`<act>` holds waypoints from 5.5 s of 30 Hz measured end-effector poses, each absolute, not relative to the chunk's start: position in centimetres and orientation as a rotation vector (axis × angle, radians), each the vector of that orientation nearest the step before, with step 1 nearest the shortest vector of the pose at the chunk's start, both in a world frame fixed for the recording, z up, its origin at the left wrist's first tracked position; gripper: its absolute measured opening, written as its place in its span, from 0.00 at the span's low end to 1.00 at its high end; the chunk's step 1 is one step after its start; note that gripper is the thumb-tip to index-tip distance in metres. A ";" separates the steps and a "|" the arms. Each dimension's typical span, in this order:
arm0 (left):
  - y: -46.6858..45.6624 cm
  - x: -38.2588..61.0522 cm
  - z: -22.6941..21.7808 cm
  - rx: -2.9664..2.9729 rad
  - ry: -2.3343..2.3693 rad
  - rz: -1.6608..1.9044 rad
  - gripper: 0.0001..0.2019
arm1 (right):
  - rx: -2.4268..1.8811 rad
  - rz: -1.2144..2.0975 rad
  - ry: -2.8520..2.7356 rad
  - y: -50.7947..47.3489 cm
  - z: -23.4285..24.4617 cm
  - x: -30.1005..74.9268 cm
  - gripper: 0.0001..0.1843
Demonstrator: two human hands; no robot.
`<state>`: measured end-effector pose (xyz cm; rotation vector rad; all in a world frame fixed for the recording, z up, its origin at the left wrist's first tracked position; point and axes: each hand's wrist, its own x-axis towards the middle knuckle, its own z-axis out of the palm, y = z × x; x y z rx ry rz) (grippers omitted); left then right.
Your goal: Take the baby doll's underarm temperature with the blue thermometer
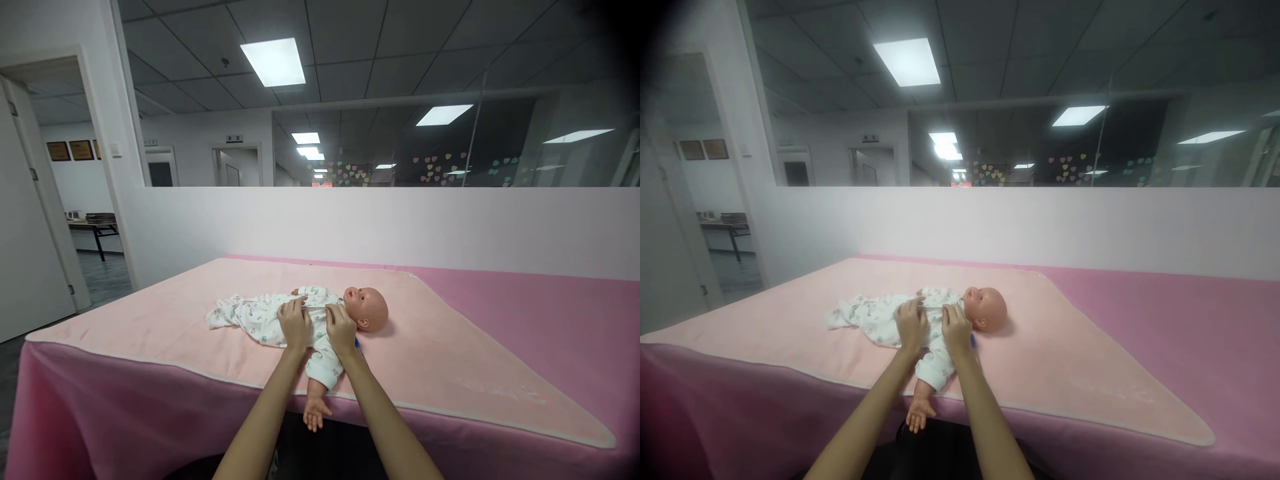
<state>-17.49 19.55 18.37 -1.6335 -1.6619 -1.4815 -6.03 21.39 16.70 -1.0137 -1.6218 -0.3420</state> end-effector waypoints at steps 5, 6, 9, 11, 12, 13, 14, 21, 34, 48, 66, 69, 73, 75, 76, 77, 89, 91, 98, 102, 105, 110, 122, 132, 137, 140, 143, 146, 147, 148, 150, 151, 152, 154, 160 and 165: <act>19.3 -17.6 18.4 -1.450 -1.748 -1.432 0.17 | -1.013 -0.331 -1.615 21.4 16.7 -6.0 0.15; 19.2 -17.7 18.4 -1.438 -1.760 -1.412 0.16 | -1.011 -0.330 -1.615 21.4 16.7 -6.0 0.15; 19.2 -18.6 18.2 -1.525 -1.752 -1.327 0.12 | -1.003 -0.332 -1.613 21.5 16.6 -6.0 0.15; 19.1 -19.8 18.0 -1.676 -1.699 -1.264 0.11 | -1.004 -0.328 -1.609 21.4 16.5 -5.9 0.15; 19.0 -20.5 18.0 -1.762 -1.662 -1.240 0.11 | -1.005 -0.326 -1.608 21.4 16.5 -5.9 0.15; 18.9 -21.1 18.0 -1.842 -1.625 -1.227 0.11 | -1.005 -0.324 -1.610 21.4 16.5 -5.9 0.15; 18.8 -21.7 18.0 -1.904 -1.594 -1.225 0.11 | -1.006 -0.321 -1.613 21.4 16.5 -5.9 0.14; 18.5 -22.5 18.1 -1.880 -1.535 -1.350 0.10 | -1.028 -0.300 -1.618 21.4 16.6 -6.0 0.13; 18.8 -22.0 17.9 -1.862 -1.607 -1.506 0.12 | -1.016 -0.285 -1.614 21.7 16.3 -6.1 0.14; 18.7 -21.8 17.9 -1.857 -1.597 -1.371 0.11 | -1.006 -0.257 -1.612 21.4 16.6 -6.0 0.14; 18.8 -22.0 17.8 -1.809 -1.615 -1.451 0.12 | -1.012 -0.278 -1.608 21.4 16.6 -6.0 0.14; 18.7 -21.9 17.9 -1.813 -1.620 -1.480 0.12 | -1.010 -0.274 -1.600 21.4 16.6 -6.0 0.15; 18.4 -21.8 18.1 -1.784 -1.622 -1.495 0.12 | -1.006 -0.252 -1.606 21.3 16.6 -6.0 0.15; 18.4 -21.7 18.2 -1.778 -1.622 -1.493 0.13 | -1.009 -0.251 -1.605 21.3 16.7 -6.0 0.15; 18.4 -21.7 18.2 -1.775 -1.625 -1.493 0.14 | -1.008 -0.254 -1.605 21.3 16.7 -6.0 0.15; 18.4 -21.7 18.2 -1.772 -1.629 -1.494 0.14 | -1.006 -0.257 -1.606 21.3 16.7 -6.0 0.15; 18.4 -21.8 18.2 -1.749 -1.649 -1.524 0.14 | -1.028 -0.278 -1.606 21.3 16.7 -6.0 0.14; 18.4 -21.7 18.2 -1.749 -1.645 -1.530 0.14 | -1.021 -0.277 -1.606 21.3 16.7 -6.0 0.14; 18.5 -21.7 18.1 -1.733 -1.648 -1.547 0.11 | -1.020 -0.272 -1.604 21.3 16.6 -6.0 0.14; 18.5 -21.7 18.1 -1.737 -1.655 -1.538 0.11 | -1.014 -0.265 -1.614 21.2 16.6 -6.0 0.14; 18.5 -21.7 18.1 -1.764 -1.637 -1.517 0.10 | -1.009 -0.277 -1.613 21.2 16.7 -6.0 0.14; 18.5 -21.8 18.0 -1.836 -1.631 -1.420 0.09 | -1.050 -0.315 -1.640 21.0 16.9 -6.1 0.13; 19.3 -21.3 20.0 -1.784 -1.671 -1.466 0.09 | -1.196 -0.336 -2.029 13.6 16.1 3.3 0.13; 24.2 -18.2 22.7 -2.668 -1.444 -1.168 0.15 | -1.388 -0.310 -2.070 11.7 15.1 5.2 0.08; 25.0 -18.0 21.5 -2.723 -1.517 -1.115 0.15 | -1.507 -0.354 -2.106 12.0 13.5 4.4 0.02; 25.7 -18.2 21.4 -2.677 -1.620 -1.397 0.17 | -1.642 -0.388 -2.099 12.3 13.3 4.5 0.05; 26.6 -18.7 21.6 -2.535 -1.810 -1.779 0.19 | -1.823 -0.289 -2.060 12.2 16.1 5.4 0.12; 27.3 -19.3 21.4 -2.309 -2.027 -2.075 0.19 | -1.803 -0.169 -1.985 12.3 21.3 6.3 0.15; 27.4 -19.5 21.3 -2.267 -2.070 -2.136 0.19 | -1.755 -0.128 -1.964 12.7 23.1 6.5 0.14; 27.5 -19.6 21.1 -2.235 -2.101 -2.179 0.19 | -1.689 -0.080 -1.967 13.2 24.9 6.5 0.14; 27.6 -19.7 21.1 -2.193 -2.149 -2.207 0.18 | -1.600 -0.010 -1.970 14.8 27.7 5.8 0.14; 27.5 -19.7 21.3 -2.179 -2.183 -2.199 0.17 | -1.557 -0.004 -1.989 15.9 28.7 5.2 0.14; 27.5 -19.6 21.7 -2.184 -2.220 -2.184 0.17 | -1.528 -0.020 -2.018 17.0 29.5 4.3 0.14; 27.2 -19.3 23.0 -2.283 -2.271 -2.129 0.19 | -1.512 -0.105 -2.122 19.5 30.3 2.2 0.13; 25.6 -18.2 27.7 -2.693 -2.018 -1.406 0.18 | -1.494 -0.333 -2.411 25.8 29.6 -3.6 0.10; 26.9 -18.5 27.6 -2.416 -1.976 -0.894 0.17 | -1.517 -0.330 -2.441 27.9 28.7 -4.7 0.10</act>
